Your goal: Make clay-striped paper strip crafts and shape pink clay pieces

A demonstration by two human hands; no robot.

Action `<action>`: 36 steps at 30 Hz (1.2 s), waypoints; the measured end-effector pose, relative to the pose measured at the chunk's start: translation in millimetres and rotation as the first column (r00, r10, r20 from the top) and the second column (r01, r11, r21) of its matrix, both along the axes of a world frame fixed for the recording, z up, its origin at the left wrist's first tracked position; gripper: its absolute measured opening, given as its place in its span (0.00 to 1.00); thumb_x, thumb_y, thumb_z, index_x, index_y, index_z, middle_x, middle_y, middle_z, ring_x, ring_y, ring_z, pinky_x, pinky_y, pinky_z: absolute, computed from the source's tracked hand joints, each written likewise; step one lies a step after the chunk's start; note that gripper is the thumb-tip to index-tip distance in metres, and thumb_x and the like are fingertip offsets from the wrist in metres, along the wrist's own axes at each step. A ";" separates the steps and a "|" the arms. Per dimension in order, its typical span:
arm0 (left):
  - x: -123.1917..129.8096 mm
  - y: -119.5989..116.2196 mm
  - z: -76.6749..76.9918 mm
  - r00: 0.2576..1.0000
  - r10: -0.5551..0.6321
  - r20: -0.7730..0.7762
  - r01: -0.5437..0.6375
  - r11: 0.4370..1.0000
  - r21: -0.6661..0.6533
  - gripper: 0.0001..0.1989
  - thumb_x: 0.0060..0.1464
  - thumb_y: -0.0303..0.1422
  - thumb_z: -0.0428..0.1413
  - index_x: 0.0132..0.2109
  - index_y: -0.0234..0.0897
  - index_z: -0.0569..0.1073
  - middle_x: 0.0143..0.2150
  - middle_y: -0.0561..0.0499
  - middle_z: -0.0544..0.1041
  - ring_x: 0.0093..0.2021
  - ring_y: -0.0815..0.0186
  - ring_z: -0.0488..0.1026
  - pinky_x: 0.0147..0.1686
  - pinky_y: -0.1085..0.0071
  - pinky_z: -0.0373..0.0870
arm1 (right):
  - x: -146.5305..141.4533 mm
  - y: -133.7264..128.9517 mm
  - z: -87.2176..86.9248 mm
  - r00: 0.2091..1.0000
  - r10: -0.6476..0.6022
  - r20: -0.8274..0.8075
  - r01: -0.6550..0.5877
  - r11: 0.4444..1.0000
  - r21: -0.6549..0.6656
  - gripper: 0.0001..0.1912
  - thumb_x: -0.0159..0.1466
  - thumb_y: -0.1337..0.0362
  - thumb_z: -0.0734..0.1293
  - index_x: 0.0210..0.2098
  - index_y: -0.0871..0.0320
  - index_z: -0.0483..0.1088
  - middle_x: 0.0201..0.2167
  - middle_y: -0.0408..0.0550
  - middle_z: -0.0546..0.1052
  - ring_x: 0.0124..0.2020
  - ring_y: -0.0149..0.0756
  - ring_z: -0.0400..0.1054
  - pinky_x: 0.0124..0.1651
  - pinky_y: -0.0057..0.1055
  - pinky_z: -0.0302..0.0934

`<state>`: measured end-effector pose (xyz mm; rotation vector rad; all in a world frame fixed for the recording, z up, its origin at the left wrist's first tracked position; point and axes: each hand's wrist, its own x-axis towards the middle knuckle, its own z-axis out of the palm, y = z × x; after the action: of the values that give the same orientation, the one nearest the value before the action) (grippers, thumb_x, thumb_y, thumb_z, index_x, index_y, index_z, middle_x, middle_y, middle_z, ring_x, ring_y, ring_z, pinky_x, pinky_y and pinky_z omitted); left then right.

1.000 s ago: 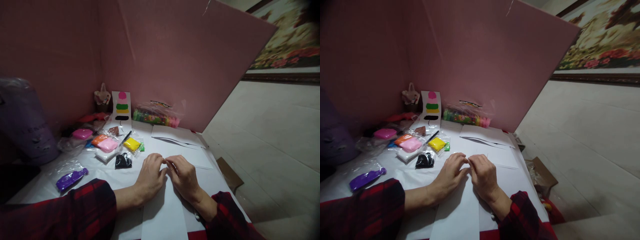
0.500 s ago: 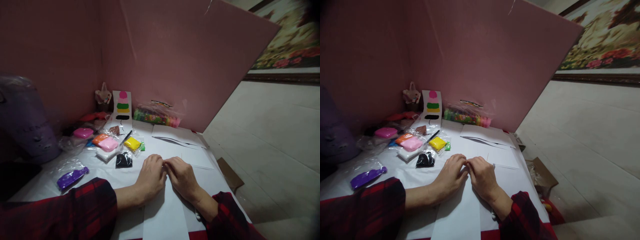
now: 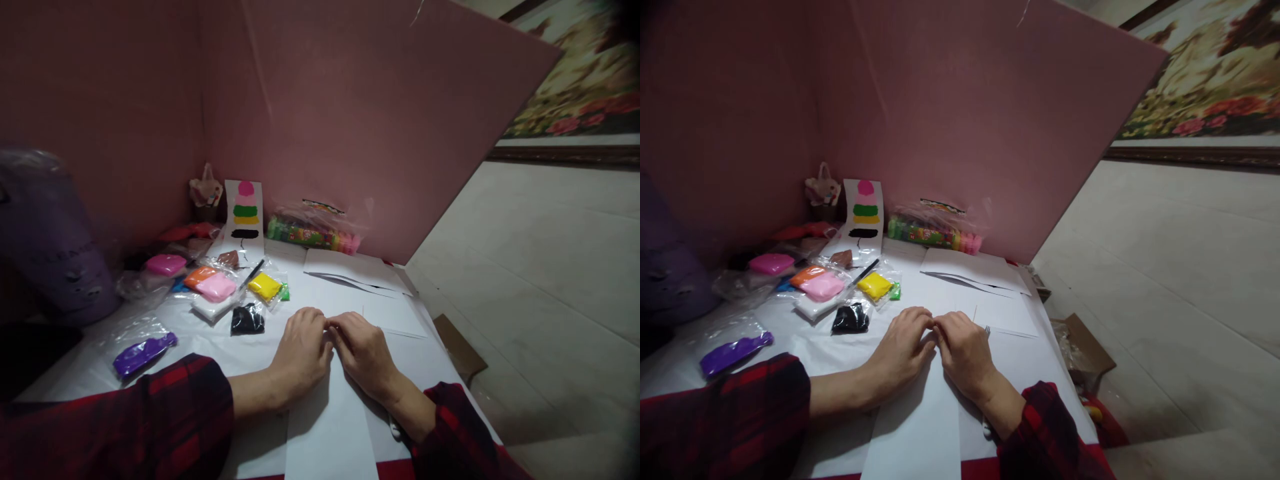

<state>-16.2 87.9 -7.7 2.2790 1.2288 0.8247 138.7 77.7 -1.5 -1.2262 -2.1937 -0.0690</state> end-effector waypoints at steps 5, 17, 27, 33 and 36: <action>0.4 0.4 -0.2 1.000 0.004 0.004 -0.004 1.000 0.010 0.09 0.53 0.25 0.49 0.42 0.38 0.67 0.49 0.45 0.70 0.54 0.57 0.63 0.55 0.58 0.59 | -0.3 -0.7 1.4 1.000 -0.001 -0.001 0.001 1.000 -0.005 0.08 0.66 0.70 0.59 0.37 0.57 0.70 0.33 0.49 0.77 0.36 0.40 0.69 0.38 0.35 0.62; 0.4 -0.4 1.7 1.000 0.004 -0.001 -0.004 1.000 -0.002 0.08 0.54 0.25 0.50 0.42 0.35 0.68 0.49 0.42 0.70 0.53 0.56 0.63 0.55 0.58 0.59 | -0.1 -0.2 -0.1 1.000 0.001 0.002 -0.001 1.000 -0.005 0.08 0.67 0.70 0.60 0.37 0.58 0.70 0.32 0.49 0.77 0.36 0.40 0.69 0.39 0.35 0.62; 1.2 0.3 0.6 1.000 0.003 0.020 -0.003 1.000 0.006 0.06 0.56 0.26 0.49 0.41 0.34 0.68 0.47 0.42 0.70 0.51 0.56 0.63 0.53 0.56 0.60 | 0.2 -0.1 0.1 1.000 0.011 0.011 -0.011 1.000 -0.002 0.07 0.67 0.70 0.60 0.37 0.59 0.70 0.33 0.50 0.76 0.36 0.40 0.69 0.39 0.35 0.61; 0.6 1.5 0.1 1.000 0.009 0.008 -0.009 1.000 0.001 0.05 0.56 0.27 0.49 0.40 0.34 0.68 0.46 0.43 0.70 0.50 0.57 0.64 0.53 0.57 0.60 | 0.9 1.0 -2.1 1.000 0.017 0.002 -0.017 1.000 0.015 0.07 0.67 0.70 0.60 0.36 0.58 0.69 0.32 0.49 0.76 0.35 0.40 0.68 0.38 0.35 0.61; 0.7 1.6 0.0 1.000 0.014 0.000 -0.014 1.000 0.007 0.05 0.57 0.27 0.49 0.40 0.35 0.68 0.46 0.44 0.71 0.50 0.57 0.64 0.52 0.57 0.61 | 1.4 1.2 -2.9 1.000 0.021 0.002 -0.021 1.000 0.019 0.06 0.66 0.70 0.60 0.36 0.59 0.69 0.32 0.49 0.76 0.35 0.40 0.68 0.38 0.35 0.61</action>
<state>-15.4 89.5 -7.7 2.2786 1.2447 0.8349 140.1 78.9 -4.4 -1.1931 -2.2024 -0.0819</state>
